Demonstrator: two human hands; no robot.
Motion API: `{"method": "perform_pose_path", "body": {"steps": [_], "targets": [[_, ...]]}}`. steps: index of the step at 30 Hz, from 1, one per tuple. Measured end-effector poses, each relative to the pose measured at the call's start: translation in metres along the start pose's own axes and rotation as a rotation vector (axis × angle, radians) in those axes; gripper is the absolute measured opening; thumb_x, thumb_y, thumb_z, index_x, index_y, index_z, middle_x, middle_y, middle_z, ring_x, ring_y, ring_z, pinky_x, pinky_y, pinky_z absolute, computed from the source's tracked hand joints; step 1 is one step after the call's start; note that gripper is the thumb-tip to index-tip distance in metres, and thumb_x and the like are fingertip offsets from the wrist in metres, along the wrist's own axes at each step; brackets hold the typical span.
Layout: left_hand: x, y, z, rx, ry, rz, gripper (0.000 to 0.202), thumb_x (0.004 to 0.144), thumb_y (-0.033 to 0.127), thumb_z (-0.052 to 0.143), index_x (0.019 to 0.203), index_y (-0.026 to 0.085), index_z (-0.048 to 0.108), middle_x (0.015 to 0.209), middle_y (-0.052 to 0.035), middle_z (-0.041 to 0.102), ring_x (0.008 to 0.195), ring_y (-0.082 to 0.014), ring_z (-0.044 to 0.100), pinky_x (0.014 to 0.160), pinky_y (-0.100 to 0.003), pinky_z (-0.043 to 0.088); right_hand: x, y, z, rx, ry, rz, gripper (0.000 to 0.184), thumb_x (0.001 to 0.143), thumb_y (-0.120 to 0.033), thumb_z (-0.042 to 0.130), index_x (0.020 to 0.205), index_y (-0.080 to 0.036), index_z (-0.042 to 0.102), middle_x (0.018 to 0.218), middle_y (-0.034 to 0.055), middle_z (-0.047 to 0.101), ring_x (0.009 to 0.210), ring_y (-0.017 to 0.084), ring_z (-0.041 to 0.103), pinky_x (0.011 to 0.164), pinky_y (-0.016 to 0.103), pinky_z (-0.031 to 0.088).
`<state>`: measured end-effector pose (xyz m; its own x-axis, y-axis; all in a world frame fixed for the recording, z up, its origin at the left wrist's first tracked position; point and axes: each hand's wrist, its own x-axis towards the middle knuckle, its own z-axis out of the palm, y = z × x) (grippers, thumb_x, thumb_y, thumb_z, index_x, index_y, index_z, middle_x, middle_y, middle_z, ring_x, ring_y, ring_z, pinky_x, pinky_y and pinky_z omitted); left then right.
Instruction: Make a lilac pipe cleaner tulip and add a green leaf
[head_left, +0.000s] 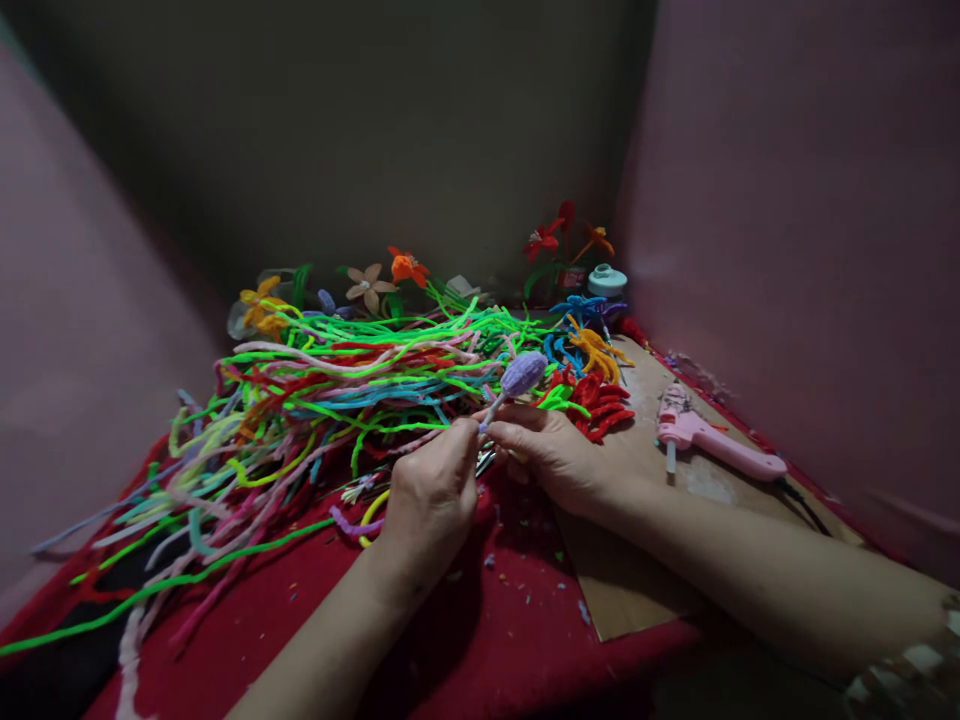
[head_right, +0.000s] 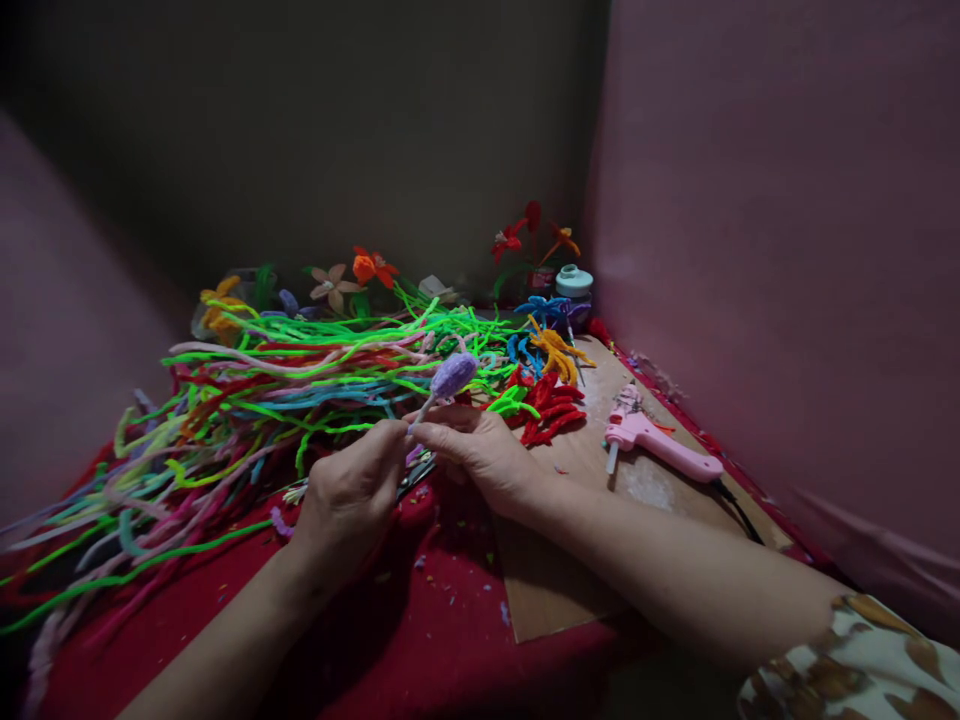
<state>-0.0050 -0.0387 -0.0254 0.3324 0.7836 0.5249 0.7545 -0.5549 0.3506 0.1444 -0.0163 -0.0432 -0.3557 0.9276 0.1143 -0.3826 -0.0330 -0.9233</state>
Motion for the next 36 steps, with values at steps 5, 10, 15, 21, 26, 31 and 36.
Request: {"method": "perform_pose_path", "body": {"steps": [5,10,15,21,26,31,36], "targets": [[0.005,0.010,-0.007,-0.296,0.001,-0.169,0.014,0.086,0.025,0.048,0.086,0.019,0.061,0.071,-0.0003,0.062,0.059,-0.0106,0.051,0.060,-0.019,0.039,0.001,0.000,-0.001,-0.030,-0.009,-0.015,0.027,0.076,-0.041,0.066,0.092,-0.020,0.067,0.060,-0.0048,0.043,0.048,0.006,0.026,0.045,0.023,0.019],[0.007,0.013,-0.011,-0.386,-0.025,-0.237,0.016,0.085,0.027,0.051,0.080,0.018,0.062,0.065,0.0020,0.058,0.056,-0.0089,0.046,0.056,-0.017,0.036,0.001,-0.005,-0.001,-0.038,-0.027,-0.032,0.023,0.076,-0.038,0.066,0.089,-0.019,0.068,0.064,-0.0038,0.048,0.051,0.006,0.029,0.048,0.023,0.021],[0.007,0.012,-0.012,-0.494,-0.052,-0.350,0.018,0.084,0.031,0.053,0.078,0.018,0.063,0.060,0.0038,0.052,0.052,-0.0080,0.039,0.049,-0.017,0.031,0.000,-0.010,-0.003,-0.103,-0.048,-0.024,0.020,0.078,-0.036,0.063,0.086,-0.018,0.067,0.071,-0.0019,0.054,0.052,0.006,0.036,0.049,0.022,0.028],[0.010,0.015,-0.014,-0.805,-0.133,-0.524,0.021,0.082,0.035,0.055,0.071,0.017,0.058,0.052,0.0065,0.041,0.044,-0.0052,0.030,0.040,-0.017,0.023,0.002,-0.009,-0.004,-0.017,-0.103,-0.025,0.017,0.077,-0.033,0.064,0.083,-0.017,0.065,0.076,0.0004,0.059,0.066,0.012,0.054,0.063,0.027,0.044],[0.013,0.020,-0.016,-1.056,-0.176,-0.674,0.022,0.077,0.035,0.061,0.068,0.015,0.055,0.048,0.0075,0.039,0.039,-0.0029,0.027,0.037,-0.015,0.019,0.003,-0.011,-0.005,-0.062,-0.119,-0.063,0.015,0.079,-0.030,0.062,0.075,-0.016,0.065,0.069,-0.0007,0.059,0.063,0.011,0.054,0.062,0.026,0.042],[0.013,0.017,-0.017,-1.190,-0.248,-0.716,0.021,0.079,0.033,0.059,0.069,0.015,0.055,0.046,0.0077,0.039,0.035,-0.0014,0.026,0.035,-0.013,0.021,0.005,-0.010,-0.008,0.003,-0.098,-0.006,0.018,0.076,-0.028,0.065,0.091,-0.017,0.069,0.076,-0.0001,0.062,0.065,0.010,0.054,0.062,0.024,0.041],[0.012,0.011,-0.016,-1.416,-0.373,-0.707,0.016,0.082,0.032,0.057,0.077,0.017,0.056,0.046,0.0095,0.036,0.034,-0.0015,0.016,0.031,-0.013,0.021,0.005,-0.007,-0.006,0.145,-0.114,0.061,0.021,0.071,-0.028,0.071,0.089,-0.016,0.070,0.066,-0.0010,0.062,0.057,0.008,0.051,0.056,0.023,0.037]]}}
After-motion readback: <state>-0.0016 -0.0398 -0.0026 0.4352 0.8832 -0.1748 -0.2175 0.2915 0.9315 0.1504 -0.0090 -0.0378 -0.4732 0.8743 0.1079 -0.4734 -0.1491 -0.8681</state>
